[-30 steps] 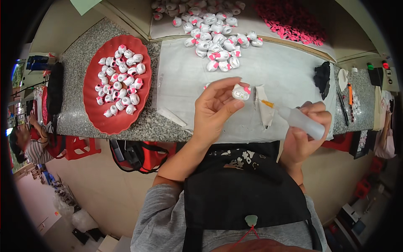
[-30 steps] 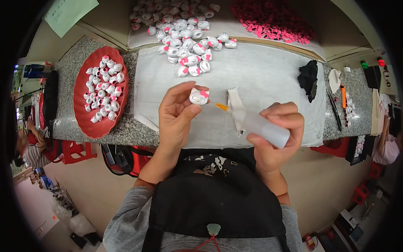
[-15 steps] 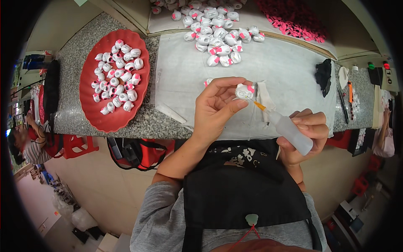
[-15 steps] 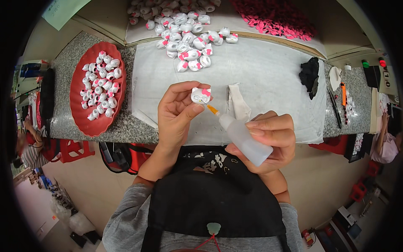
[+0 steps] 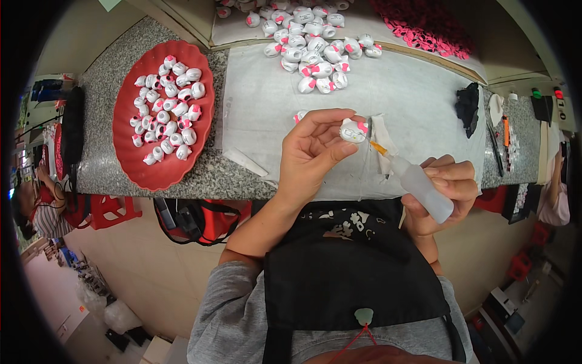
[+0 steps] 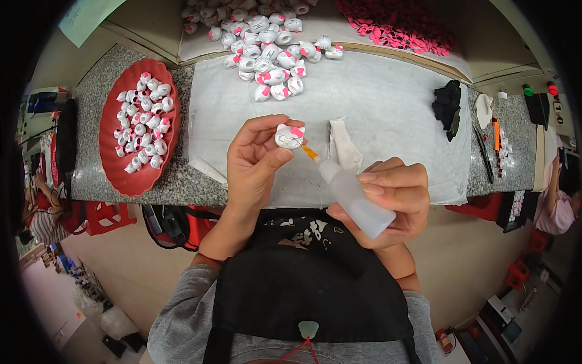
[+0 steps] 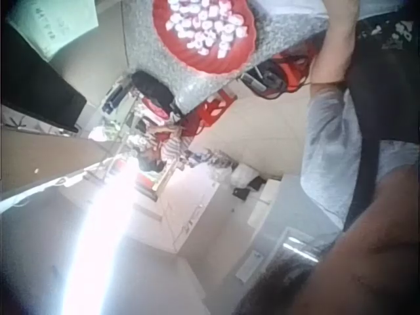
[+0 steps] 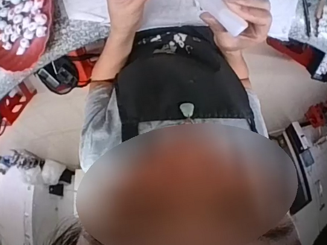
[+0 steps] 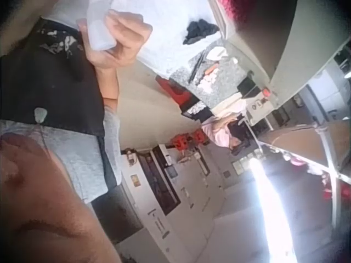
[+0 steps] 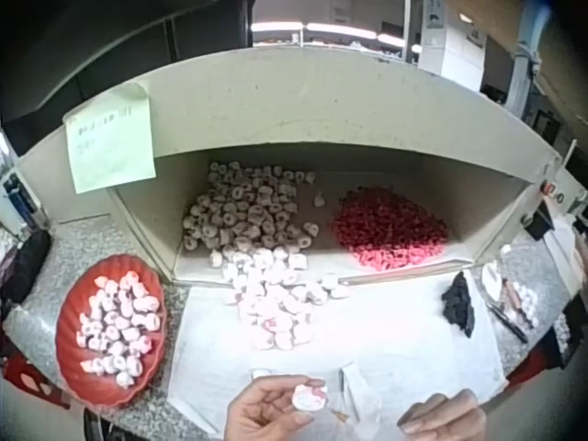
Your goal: Apply glue to small pink components and attach them to plastic toy heads.
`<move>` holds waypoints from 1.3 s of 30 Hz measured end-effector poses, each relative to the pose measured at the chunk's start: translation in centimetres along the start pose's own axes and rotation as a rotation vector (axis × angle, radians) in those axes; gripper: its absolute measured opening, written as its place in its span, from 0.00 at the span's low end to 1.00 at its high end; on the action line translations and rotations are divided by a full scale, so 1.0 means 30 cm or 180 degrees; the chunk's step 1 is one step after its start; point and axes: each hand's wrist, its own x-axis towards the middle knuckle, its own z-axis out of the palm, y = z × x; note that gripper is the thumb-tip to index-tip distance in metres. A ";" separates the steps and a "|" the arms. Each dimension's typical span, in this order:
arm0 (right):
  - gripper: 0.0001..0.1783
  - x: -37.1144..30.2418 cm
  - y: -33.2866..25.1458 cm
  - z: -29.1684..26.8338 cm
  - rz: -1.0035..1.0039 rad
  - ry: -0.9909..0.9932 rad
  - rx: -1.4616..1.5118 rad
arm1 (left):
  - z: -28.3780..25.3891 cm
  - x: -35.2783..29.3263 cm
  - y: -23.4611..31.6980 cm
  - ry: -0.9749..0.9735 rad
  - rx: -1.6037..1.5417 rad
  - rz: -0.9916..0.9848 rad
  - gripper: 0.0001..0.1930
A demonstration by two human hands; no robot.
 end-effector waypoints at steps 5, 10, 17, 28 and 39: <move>0.22 0.000 -0.001 0.000 0.0007 -0.0066 0.0029 | 0.003 0.000 -0.001 0.0009 -0.0013 -0.0056 0.19; 0.22 -0.002 0.001 0.000 -0.0009 -0.0026 0.0038 | 0.007 -0.002 -0.002 0.0044 0.0009 -0.0070 0.19; 0.26 0.003 0.007 -0.006 -0.0179 -0.0240 0.0172 | -0.003 -0.003 -0.018 -0.0216 0.0831 0.0508 0.16; 0.22 0.025 0.010 -0.007 -0.0036 -0.0158 0.0207 | -0.013 0.005 0.002 -0.0211 0.1251 0.0615 0.16; 0.13 0.275 0.274 -0.073 0.1825 -0.0593 0.0152 | -0.047 0.006 0.020 0.0420 0.0363 0.0616 0.17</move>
